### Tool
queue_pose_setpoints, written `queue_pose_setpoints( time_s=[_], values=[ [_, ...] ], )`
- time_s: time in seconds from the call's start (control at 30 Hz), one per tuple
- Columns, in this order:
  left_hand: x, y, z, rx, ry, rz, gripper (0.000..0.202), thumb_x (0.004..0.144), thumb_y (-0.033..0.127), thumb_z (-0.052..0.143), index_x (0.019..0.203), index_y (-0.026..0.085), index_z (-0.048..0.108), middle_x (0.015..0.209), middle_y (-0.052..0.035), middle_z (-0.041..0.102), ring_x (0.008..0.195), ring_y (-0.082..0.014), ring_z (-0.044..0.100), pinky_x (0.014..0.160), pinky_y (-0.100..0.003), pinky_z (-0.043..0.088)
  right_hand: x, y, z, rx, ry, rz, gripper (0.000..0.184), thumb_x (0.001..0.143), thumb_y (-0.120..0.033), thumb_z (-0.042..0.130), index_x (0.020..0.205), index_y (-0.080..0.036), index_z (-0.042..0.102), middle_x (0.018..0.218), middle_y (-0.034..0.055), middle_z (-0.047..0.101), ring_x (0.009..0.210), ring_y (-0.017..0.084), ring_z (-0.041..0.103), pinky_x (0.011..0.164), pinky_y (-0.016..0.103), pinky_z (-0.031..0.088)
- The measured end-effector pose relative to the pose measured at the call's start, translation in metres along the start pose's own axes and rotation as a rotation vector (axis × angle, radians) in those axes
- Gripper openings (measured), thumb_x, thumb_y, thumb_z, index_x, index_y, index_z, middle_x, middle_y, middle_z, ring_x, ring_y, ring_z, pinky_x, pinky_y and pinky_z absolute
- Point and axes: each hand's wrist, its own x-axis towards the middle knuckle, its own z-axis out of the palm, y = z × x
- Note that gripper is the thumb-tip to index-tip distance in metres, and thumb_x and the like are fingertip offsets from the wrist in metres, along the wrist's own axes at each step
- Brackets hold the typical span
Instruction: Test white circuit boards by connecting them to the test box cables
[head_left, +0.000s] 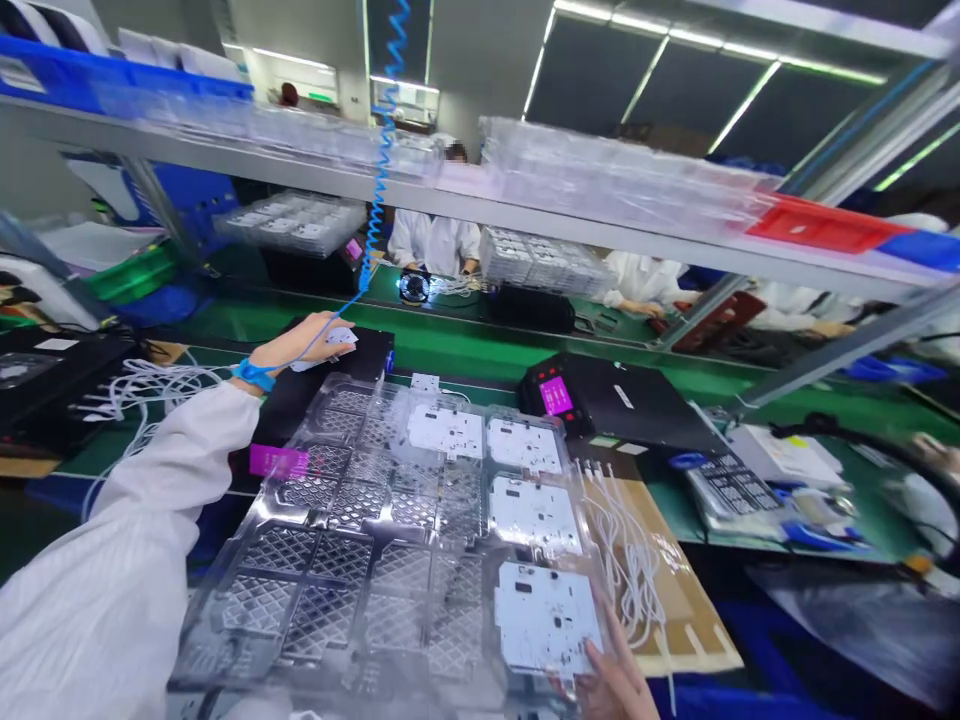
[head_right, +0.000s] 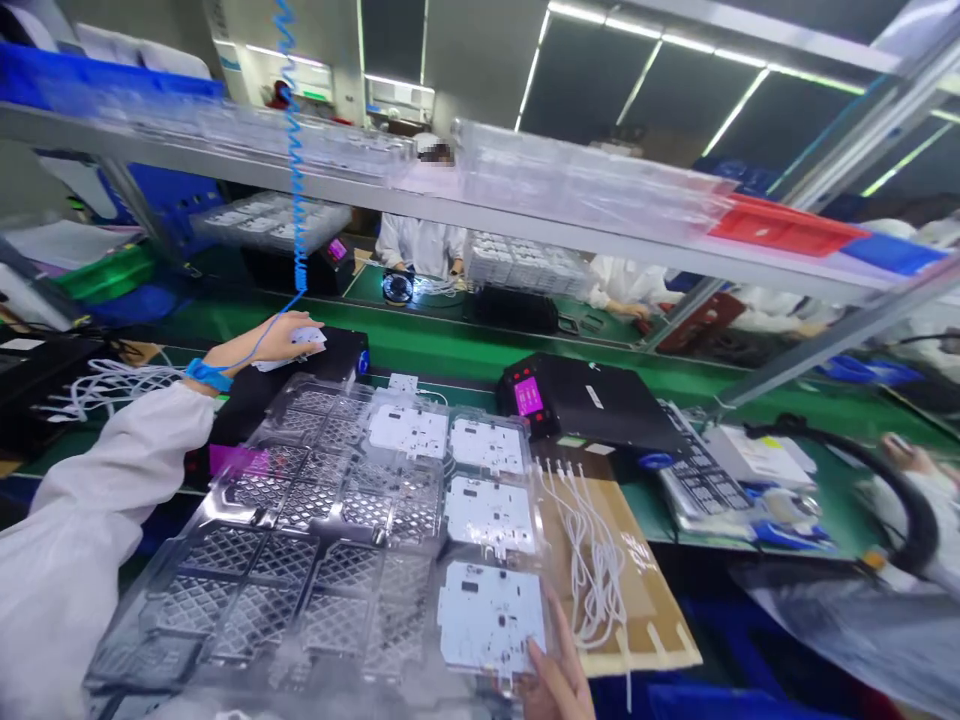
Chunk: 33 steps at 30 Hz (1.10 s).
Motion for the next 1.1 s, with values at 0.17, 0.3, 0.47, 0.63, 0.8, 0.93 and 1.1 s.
queue_pose_setpoints(
  time_s=[0.17,0.3,0.47,0.63,0.8,0.93,1.1],
  values=[
    [-0.004,0.004,0.004,-0.005,0.002,0.056,0.088,0.086,0.078,0.048,0.145,0.015,0.063,0.141,-0.0201,0.064,0.139,-0.039,0.055,0.119,-0.05,0.041,-0.013,-0.009,0.013,0.074,-0.012,-0.03,0.091,0.071,-0.043,0.092,0.154,-0.044,0.053,0.158,0.0019,0.056,0.132,0.038,0.065,0.088,0.043,0.066],
    [-0.01,0.02,0.008,0.002,-0.029,0.083,0.091,0.083,0.081,0.049,0.142,0.015,0.066,0.132,-0.0196,0.069,0.13,-0.0378,0.063,0.117,-0.047,0.046,-0.013,-0.012,0.012,0.108,-0.032,-0.013,0.103,0.071,-0.041,0.093,0.16,-0.04,0.043,0.158,0.0056,0.056,0.124,0.036,0.07,0.091,0.045,0.065],
    [-0.016,0.032,0.001,0.019,-0.036,0.071,0.094,0.083,0.085,0.045,0.141,0.013,0.066,0.138,-0.0213,0.066,0.132,-0.0379,0.061,0.118,-0.049,0.045,-0.008,-0.005,0.005,0.143,-0.085,-0.02,0.101,0.073,-0.038,0.092,0.16,-0.041,0.042,0.162,0.0036,0.052,0.124,0.035,0.07,0.092,0.045,0.065],
    [-0.026,0.036,-0.007,0.028,-0.023,0.049,0.092,0.083,0.086,0.044,0.134,0.015,0.069,0.141,-0.0218,0.064,0.139,-0.0383,0.056,0.122,-0.051,0.042,-0.006,0.002,-0.002,0.154,-0.11,-0.011,0.095,0.074,-0.037,0.092,0.157,-0.044,0.047,0.161,0.003,0.052,0.117,0.034,0.074,0.089,0.047,0.066],
    [-0.032,0.043,-0.016,0.014,-0.029,0.04,0.084,0.086,0.081,0.047,0.131,0.015,0.071,0.141,-0.0216,0.063,0.135,-0.0391,0.058,0.12,-0.052,0.044,-0.011,0.001,-0.001,0.162,-0.122,-0.031,0.086,0.075,-0.034,0.091,0.153,-0.042,0.054,0.158,0.001,0.056,0.123,0.035,0.071,0.087,0.045,0.067],
    [-0.03,0.076,-0.014,-0.007,-0.017,0.094,0.068,0.093,0.068,0.049,0.129,0.016,0.071,0.135,-0.0194,0.066,0.135,-0.0374,0.057,0.12,-0.054,0.043,-0.013,0.001,-0.001,0.165,-0.119,-0.031,0.086,0.074,-0.034,0.092,0.152,-0.039,0.055,0.159,0.0024,0.055,0.123,0.035,0.071,0.084,0.044,0.068],
    [-0.032,0.184,0.017,-0.121,-0.139,0.474,0.05,0.102,0.055,0.052,0.139,0.024,0.066,0.142,-0.0136,0.063,0.133,-0.0277,0.059,0.115,-0.042,0.047,-0.014,0.0,0.001,0.166,-0.115,-0.05,0.083,0.075,-0.033,0.091,0.15,-0.04,0.057,0.161,0.0005,0.052,0.13,0.034,0.067,0.085,0.042,0.068]
  ],
)
